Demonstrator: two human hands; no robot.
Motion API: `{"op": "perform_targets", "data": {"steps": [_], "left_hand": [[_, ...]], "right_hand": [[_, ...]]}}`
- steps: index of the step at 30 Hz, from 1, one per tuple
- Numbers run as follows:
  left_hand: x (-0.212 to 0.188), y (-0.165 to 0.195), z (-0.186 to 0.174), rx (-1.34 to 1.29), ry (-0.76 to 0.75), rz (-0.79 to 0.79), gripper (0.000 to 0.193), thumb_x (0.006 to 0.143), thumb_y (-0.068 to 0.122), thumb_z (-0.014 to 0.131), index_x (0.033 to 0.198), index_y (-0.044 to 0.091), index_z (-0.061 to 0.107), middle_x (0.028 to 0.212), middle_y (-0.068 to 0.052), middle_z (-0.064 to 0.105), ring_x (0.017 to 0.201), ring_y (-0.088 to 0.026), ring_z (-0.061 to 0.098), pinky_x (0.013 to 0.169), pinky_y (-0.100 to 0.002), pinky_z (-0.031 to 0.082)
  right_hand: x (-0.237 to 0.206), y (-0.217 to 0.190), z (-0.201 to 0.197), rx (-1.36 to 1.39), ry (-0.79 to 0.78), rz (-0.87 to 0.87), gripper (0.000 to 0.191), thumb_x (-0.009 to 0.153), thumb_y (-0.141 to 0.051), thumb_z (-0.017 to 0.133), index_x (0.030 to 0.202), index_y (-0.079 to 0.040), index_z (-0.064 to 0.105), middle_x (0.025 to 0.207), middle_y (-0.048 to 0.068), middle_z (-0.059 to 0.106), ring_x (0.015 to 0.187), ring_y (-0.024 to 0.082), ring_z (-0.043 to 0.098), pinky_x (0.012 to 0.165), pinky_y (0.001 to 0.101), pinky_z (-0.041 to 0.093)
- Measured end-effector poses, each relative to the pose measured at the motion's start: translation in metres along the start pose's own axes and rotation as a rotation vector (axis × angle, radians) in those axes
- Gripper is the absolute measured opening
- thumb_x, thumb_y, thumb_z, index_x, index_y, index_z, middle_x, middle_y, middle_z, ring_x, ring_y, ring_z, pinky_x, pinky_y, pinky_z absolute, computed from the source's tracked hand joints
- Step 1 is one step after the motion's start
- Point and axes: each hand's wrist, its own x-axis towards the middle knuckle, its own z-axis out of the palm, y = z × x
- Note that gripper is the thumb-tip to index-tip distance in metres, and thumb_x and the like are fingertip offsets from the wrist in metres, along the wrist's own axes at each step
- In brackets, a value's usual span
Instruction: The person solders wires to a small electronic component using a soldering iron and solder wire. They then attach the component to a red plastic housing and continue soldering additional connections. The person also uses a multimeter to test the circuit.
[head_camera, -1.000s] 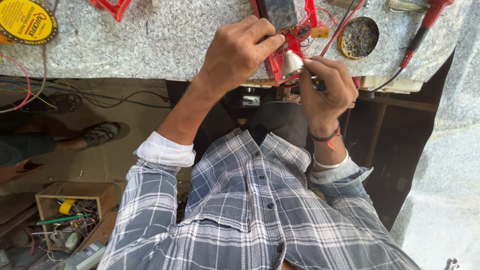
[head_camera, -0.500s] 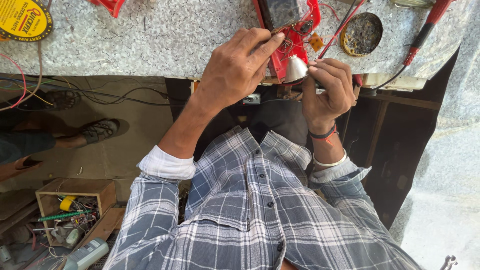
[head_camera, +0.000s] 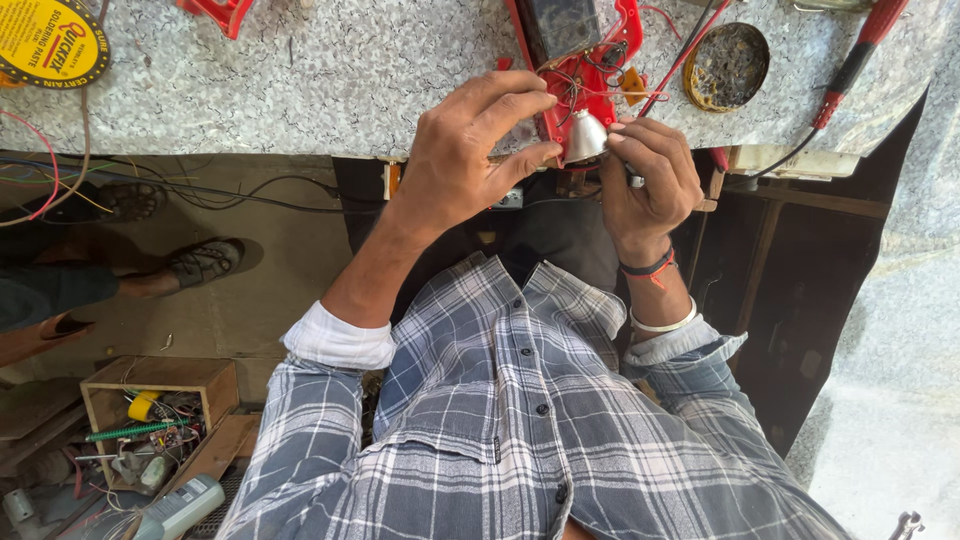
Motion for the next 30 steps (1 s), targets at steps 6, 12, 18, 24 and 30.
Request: {"op": "perform_targets", "data": {"steps": [6,12,18,24,30], "left_hand": [[0.002,0.001,0.022,-0.039,0.102,-0.081,0.024,0.093,0.012,0.088,0.109,0.011,0.069,0.112,0.0,0.069,0.102,-0.018,0.071,0.084,-0.034,0.061],[0.008,0.0,0.018,0.162,0.149,0.003,0.02,0.091,0.01,0.086,0.105,0.011,0.071,0.104,0.001,0.063,0.092,-0.02,0.062,0.076,-0.035,0.056],[0.017,0.003,0.009,0.223,0.105,-0.015,0.023,0.093,0.013,0.086,0.111,0.013,0.072,0.107,0.002,0.061,0.096,-0.019,0.061,0.078,-0.034,0.057],[0.023,-0.003,0.008,0.353,0.032,0.209,0.053,0.093,0.003,0.076,0.143,0.011,0.063,0.122,-0.001,0.059,0.107,-0.019,0.062,0.091,-0.03,0.06],[0.032,-0.011,0.007,0.456,-0.093,0.361,0.048,0.09,0.009,0.08,0.137,0.009,0.069,0.115,-0.003,0.062,0.101,-0.019,0.062,0.087,-0.029,0.059]], "right_hand": [[0.01,0.001,-0.013,0.068,0.032,0.116,0.019,0.093,0.001,0.073,0.112,0.0,0.07,0.117,0.015,0.071,0.096,0.027,0.067,0.08,0.034,0.055],[0.049,0.02,-0.041,-0.141,-0.264,0.085,0.032,0.094,-0.003,0.079,0.125,-0.002,0.07,0.126,0.011,0.068,0.111,0.026,0.06,0.089,0.0384,0.05],[0.057,0.024,-0.048,-0.281,-0.496,-0.037,0.038,0.093,-0.001,0.078,0.13,-0.008,0.069,0.13,0.005,0.068,0.115,0.03,0.054,0.103,0.04,0.045],[0.058,0.031,-0.044,-0.301,-0.564,-0.079,0.036,0.091,-0.007,0.081,0.126,-0.006,0.068,0.129,0.004,0.069,0.112,0.029,0.054,0.103,0.0426,0.043],[0.057,0.028,-0.043,-0.238,-0.486,-0.035,0.032,0.093,-0.011,0.086,0.12,-0.008,0.069,0.119,0.003,0.069,0.107,0.028,0.054,0.102,0.0429,0.043]]}}
